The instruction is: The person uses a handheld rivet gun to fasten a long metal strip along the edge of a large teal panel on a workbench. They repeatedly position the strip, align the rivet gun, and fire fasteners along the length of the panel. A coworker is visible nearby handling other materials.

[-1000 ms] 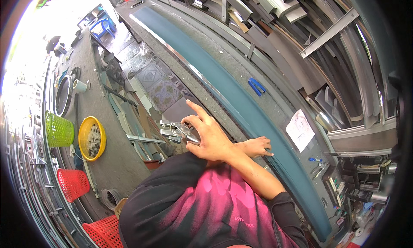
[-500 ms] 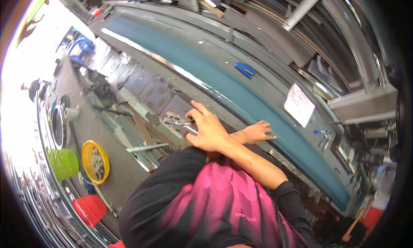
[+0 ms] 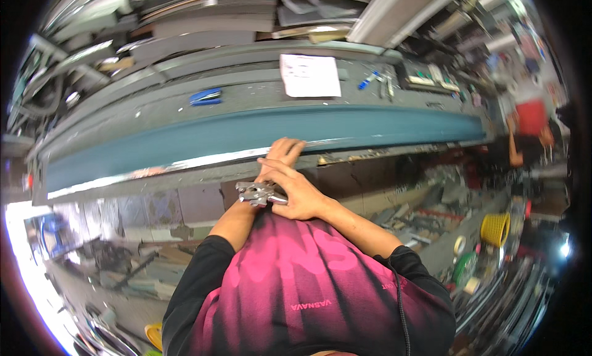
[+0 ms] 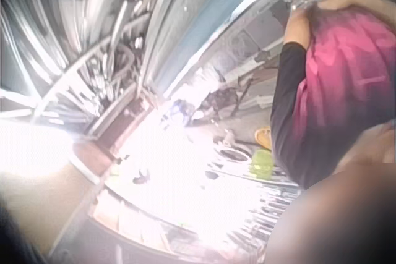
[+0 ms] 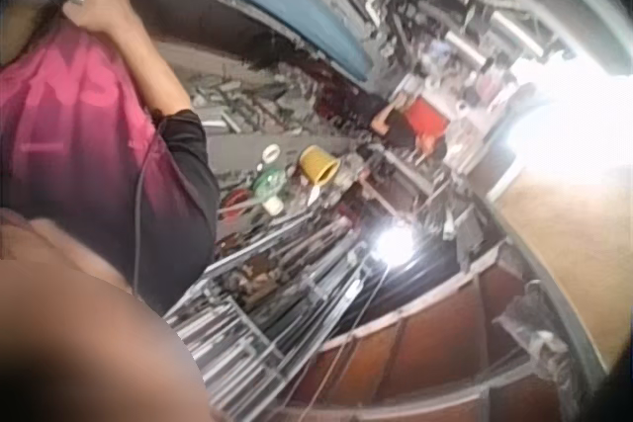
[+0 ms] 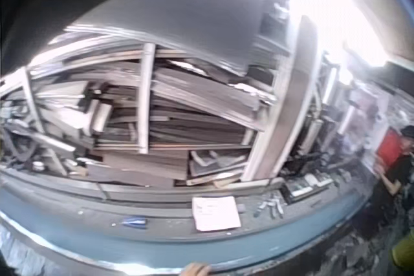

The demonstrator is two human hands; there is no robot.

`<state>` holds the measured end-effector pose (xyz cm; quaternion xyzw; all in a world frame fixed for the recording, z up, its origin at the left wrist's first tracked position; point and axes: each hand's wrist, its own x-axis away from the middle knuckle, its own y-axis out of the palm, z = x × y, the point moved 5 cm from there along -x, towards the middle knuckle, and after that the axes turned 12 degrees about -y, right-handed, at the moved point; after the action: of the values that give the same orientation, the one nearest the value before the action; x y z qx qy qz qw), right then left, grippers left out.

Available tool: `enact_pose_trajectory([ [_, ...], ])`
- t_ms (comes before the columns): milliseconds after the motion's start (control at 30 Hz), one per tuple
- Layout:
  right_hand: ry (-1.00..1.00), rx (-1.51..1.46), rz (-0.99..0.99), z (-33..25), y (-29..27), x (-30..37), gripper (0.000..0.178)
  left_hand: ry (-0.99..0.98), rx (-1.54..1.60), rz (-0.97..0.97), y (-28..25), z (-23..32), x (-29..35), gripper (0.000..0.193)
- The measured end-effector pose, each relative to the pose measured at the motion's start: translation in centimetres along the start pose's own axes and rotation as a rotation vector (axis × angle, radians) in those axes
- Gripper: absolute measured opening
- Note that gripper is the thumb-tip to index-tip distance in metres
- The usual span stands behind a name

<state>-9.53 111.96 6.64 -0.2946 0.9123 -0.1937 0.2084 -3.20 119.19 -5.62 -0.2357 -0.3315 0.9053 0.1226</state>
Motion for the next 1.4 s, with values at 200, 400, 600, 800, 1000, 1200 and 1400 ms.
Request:
enact_pose_trajectory([
  [200, 0.305, 0.106, 0.386, 3.8, -4.2, 8.9, 0.056, 0.047, -0.011, -0.014, 0.4, -0.2, 0.4, 0.05],
  [400, 0.409, 0.061, 0.616, 4.2, -5.4, 14.8, 0.056, 0.033, 0.018, 0.035, 0.5, -0.3, 0.4, 0.04],
  [600, 0.392, 0.296, 0.799, 5.0, -11.0, 20.6, 0.061, -0.019, 0.009, -0.02, 0.0, 0.3, -0.6, 0.03],
  [800, 0.366, 0.192, 1.181, 7.0, -17.1, 26.6, 0.077, -0.091, -0.029, -0.158, -0.8, 1.6, -2.7, 0.03],
  [1000, 0.372, 0.134, 1.212, 10.3, -20.6, 31.5, 0.07, -0.16, -0.221, -0.034, -2.5, 1.7, -2.6, 0.046],
  [1200, 0.328, -0.003, 1.149, 13.3, -22.9, 34.4, 0.06, -0.338, -0.418, 0.327, -4.0, 3.4, -1.2, 0.061],
  [1400, 0.411, -0.026, 1.077, 15.8, -24.6, 34.1, 0.063, -0.53, -0.508, 0.651, -2.7, 4.2, 0.8, 0.08],
])
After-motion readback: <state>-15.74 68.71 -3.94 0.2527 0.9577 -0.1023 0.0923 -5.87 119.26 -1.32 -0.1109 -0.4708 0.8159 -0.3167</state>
